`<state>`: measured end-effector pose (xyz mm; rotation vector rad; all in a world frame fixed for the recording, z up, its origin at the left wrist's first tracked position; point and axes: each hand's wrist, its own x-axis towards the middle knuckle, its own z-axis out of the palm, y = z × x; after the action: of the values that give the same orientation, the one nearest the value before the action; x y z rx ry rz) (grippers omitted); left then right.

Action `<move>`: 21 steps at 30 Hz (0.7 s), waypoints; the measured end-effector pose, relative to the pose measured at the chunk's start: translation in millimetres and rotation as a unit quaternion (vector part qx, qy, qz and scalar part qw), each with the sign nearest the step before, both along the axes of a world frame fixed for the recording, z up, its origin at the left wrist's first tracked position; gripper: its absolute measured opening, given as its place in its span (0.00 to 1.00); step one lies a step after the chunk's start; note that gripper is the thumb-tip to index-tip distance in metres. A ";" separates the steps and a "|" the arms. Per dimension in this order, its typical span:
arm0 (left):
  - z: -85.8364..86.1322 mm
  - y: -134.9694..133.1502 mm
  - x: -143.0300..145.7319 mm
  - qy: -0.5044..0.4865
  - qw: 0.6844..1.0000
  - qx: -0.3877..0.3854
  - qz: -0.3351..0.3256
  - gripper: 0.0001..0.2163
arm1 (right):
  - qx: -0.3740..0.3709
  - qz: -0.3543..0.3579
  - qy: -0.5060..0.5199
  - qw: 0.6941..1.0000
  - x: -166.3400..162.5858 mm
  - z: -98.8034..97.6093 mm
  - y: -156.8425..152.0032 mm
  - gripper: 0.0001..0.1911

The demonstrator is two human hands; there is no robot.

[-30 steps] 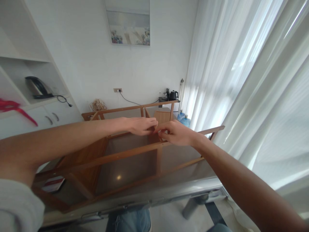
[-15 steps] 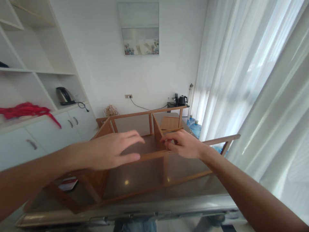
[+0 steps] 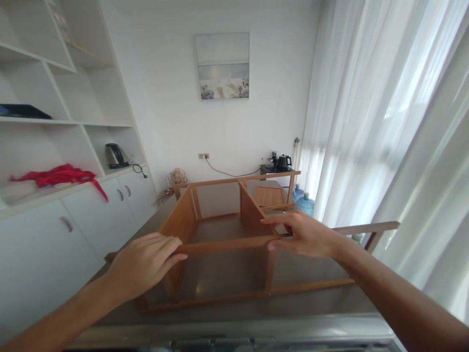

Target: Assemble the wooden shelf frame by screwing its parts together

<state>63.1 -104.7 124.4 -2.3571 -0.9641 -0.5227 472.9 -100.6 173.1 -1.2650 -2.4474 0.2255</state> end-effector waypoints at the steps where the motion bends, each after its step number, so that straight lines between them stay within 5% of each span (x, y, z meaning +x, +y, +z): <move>1: 0.5 3.6 2.1 0.006 1.000 0.009 -0.007 0.16 | -0.002 -0.007 0.002 1.000 1.5 -0.2 -1.7 0.33; 21: -13.4 24.8 -18.7 -0.063 0.995 0.021 -0.073 0.13 | -0.009 -0.148 0.024 0.989 -31.6 -2.0 -48.4 0.37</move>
<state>44.4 -80.0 111.1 -2.3917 -0.8316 -0.7495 441.3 -149.0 171.1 -1.5896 -2.1856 0.1959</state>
